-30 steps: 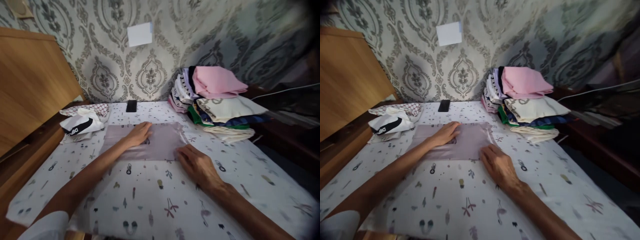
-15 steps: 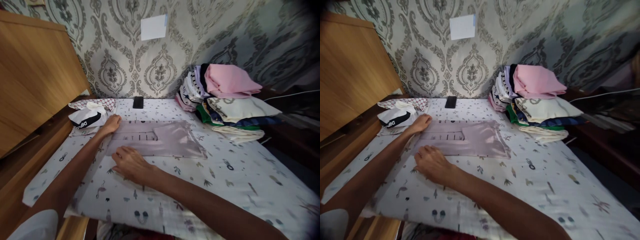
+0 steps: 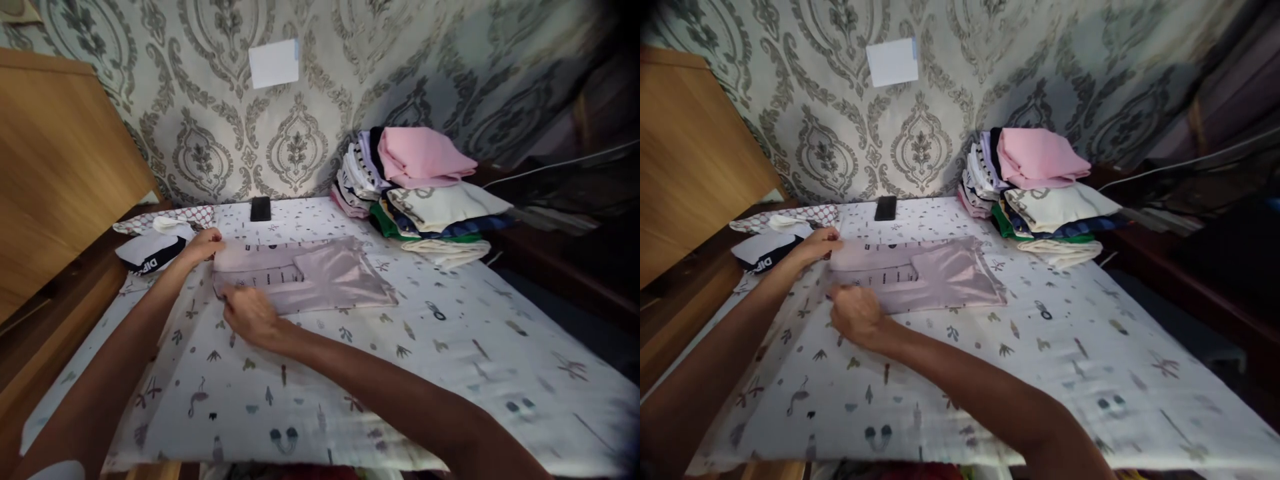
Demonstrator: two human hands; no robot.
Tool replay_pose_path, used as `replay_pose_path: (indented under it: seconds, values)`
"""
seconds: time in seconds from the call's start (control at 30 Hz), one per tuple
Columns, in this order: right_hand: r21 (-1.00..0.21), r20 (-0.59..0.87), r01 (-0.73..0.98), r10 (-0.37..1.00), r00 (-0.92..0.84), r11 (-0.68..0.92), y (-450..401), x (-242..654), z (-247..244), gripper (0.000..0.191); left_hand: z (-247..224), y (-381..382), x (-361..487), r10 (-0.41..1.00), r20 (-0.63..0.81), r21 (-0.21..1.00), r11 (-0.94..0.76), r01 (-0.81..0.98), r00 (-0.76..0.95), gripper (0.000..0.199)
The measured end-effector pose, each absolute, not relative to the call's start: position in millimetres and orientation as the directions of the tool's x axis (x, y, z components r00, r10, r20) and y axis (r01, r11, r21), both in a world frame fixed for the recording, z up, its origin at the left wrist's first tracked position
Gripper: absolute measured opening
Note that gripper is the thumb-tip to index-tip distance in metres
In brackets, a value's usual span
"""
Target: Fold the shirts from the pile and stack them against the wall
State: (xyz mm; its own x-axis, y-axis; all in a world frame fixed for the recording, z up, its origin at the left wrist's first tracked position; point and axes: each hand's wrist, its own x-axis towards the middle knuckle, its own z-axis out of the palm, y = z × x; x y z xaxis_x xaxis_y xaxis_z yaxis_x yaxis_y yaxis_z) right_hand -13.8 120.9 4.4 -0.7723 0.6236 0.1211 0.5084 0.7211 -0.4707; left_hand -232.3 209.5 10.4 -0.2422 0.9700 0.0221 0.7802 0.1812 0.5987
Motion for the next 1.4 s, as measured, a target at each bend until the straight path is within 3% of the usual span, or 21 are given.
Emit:
replay_pose_path:
  seconds: [0.1,0.2,0.3,0.47,0.6,0.8,0.9,1.0,1.2,1.3,1.4]
  values:
    - [-0.766,0.076,0.475,0.795,-0.602,0.433,131,15,9,0.017,30,215,-206,0.961,0.039,0.837,0.118,0.535,-0.273,0.027]
    - [-0.958,-0.061,0.273,0.861,-0.505,0.092,139,50,6,0.015,49,227,-168,0.98,0.026,0.926,0.051,0.375,-0.198,0.033]
    - [-0.977,-0.214,0.098,0.858,-0.467,-0.19,144,85,-2,0.018,52,244,-126,0.995,-0.023,0.948,0.052,0.314,-0.095,0.025]
    - [-0.913,-0.348,-0.052,0.837,-0.422,-0.405,143,124,-10,0.016,19,269,-66,0.975,-0.223,0.922,0.218,0.32,-0.021,0.013]
    - [-0.882,-0.395,-0.062,0.804,-0.444,-0.467,142,134,-7,0.012,-4,280,-50,0.964,-0.265,0.892,0.246,0.38,-0.002,0.022]
    - [-0.864,-0.427,-0.044,0.775,-0.466,-0.502,148,133,-6,0.005,-7,283,-62,0.974,-0.227,0.828,0.178,0.532,0.027,0.011]
    - [-0.878,-0.416,-0.009,0.77,-0.484,-0.479,151,130,-9,0.007,-8,286,-64,0.986,-0.16,0.76,0.099,0.643,0.036,0.014]
    - [-0.912,-0.386,0.064,0.798,-0.463,-0.404,153,128,-12,0.011,-9,293,-63,0.997,-0.059,0.676,0.011,0.737,0.039,0.002]
    - [-0.942,-0.335,0.183,0.84,-0.427,-0.282,153,134,-14,0.01,-11,299,-62,0.996,0.089,0.544,-0.061,0.837,0.014,0.005]
    - [-0.938,-0.347,0.181,0.82,-0.455,-0.297,154,139,-13,0.021,-13,283,-62,0.99,0.144,0.513,-0.081,0.854,0.007,0.019]
    - [-0.939,-0.342,0.203,0.823,-0.453,-0.279,156,144,-13,0.037,-17,255,-59,0.964,0.238,0.473,-0.221,0.853,0.118,0.023]
